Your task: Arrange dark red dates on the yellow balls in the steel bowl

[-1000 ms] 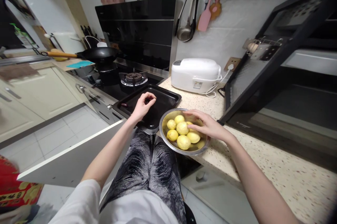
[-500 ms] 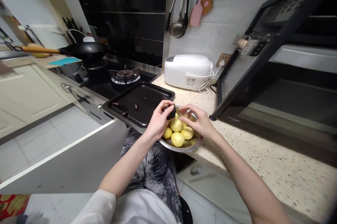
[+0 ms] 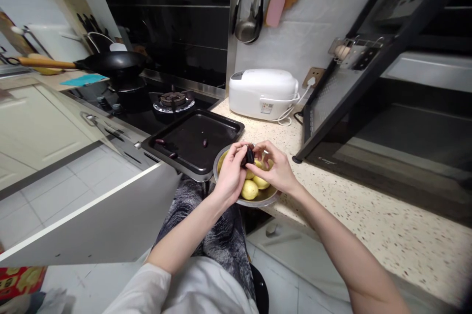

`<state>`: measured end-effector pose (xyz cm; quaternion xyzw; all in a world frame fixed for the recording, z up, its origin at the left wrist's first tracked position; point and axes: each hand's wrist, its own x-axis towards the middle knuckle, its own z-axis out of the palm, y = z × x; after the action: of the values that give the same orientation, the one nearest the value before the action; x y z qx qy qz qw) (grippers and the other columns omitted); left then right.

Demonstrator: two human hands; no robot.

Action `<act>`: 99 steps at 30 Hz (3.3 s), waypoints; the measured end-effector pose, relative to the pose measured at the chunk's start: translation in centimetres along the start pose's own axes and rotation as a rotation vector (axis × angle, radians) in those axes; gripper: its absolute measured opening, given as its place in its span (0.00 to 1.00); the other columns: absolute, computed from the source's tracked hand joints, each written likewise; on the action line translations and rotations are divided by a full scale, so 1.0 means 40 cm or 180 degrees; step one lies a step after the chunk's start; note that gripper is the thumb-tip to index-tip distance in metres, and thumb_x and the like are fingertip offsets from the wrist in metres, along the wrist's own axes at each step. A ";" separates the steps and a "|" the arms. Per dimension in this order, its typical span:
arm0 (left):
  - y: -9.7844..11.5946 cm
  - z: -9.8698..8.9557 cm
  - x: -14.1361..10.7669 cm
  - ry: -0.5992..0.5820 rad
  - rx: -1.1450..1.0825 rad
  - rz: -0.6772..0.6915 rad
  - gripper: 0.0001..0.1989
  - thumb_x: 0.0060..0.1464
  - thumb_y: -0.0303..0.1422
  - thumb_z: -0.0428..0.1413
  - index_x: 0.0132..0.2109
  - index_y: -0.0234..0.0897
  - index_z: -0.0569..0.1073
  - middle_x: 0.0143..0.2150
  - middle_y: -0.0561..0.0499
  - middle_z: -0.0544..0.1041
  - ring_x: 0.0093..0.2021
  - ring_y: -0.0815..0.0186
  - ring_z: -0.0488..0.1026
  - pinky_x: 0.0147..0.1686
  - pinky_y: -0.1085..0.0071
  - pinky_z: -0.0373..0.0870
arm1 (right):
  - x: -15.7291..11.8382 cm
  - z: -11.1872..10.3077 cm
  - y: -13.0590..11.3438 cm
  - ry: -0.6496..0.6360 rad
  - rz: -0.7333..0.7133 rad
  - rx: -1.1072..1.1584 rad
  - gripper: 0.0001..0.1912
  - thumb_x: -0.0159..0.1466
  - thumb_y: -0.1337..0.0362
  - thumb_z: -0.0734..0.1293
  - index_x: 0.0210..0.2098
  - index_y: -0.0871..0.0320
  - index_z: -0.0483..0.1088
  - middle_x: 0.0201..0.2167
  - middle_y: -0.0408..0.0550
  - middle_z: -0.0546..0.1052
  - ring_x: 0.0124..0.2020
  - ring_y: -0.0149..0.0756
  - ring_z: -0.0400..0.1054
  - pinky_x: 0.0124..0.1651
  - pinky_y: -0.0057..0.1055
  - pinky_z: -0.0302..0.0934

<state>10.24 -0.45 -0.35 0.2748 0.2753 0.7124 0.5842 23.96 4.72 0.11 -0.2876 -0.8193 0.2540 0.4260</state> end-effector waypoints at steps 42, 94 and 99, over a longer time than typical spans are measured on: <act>0.077 -0.049 -0.038 0.0362 0.0057 0.0306 0.10 0.53 0.35 0.62 0.38 0.42 0.68 0.42 0.52 0.74 0.39 0.69 0.72 0.24 0.79 0.62 | 0.017 -0.016 0.058 0.0390 0.0658 -0.0380 0.09 0.63 0.60 0.68 0.42 0.53 0.76 0.34 0.46 0.80 0.33 0.38 0.72 0.30 0.32 0.64; 0.035 -0.074 -0.064 -0.0406 0.1840 0.1091 0.06 0.62 0.34 0.61 0.36 0.38 0.75 0.44 0.48 0.75 0.51 0.60 0.73 0.55 0.66 0.67 | 0.010 -0.023 -0.003 -0.0847 0.0444 0.0878 0.12 0.63 0.57 0.75 0.42 0.55 0.77 0.40 0.48 0.80 0.41 0.37 0.76 0.35 0.29 0.67; 0.031 -0.081 -0.063 -0.0182 0.1829 0.1166 0.05 0.62 0.34 0.60 0.37 0.38 0.75 0.45 0.48 0.75 0.51 0.60 0.73 0.56 0.66 0.66 | 0.020 -0.050 0.000 -0.0718 0.0402 0.0453 0.10 0.65 0.55 0.73 0.36 0.57 0.77 0.36 0.47 0.80 0.38 0.36 0.73 0.36 0.30 0.64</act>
<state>7.50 -3.37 -1.92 0.4929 0.3944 0.6907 0.3527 25.27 5.60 1.56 -0.2773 -0.8222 0.3685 0.3337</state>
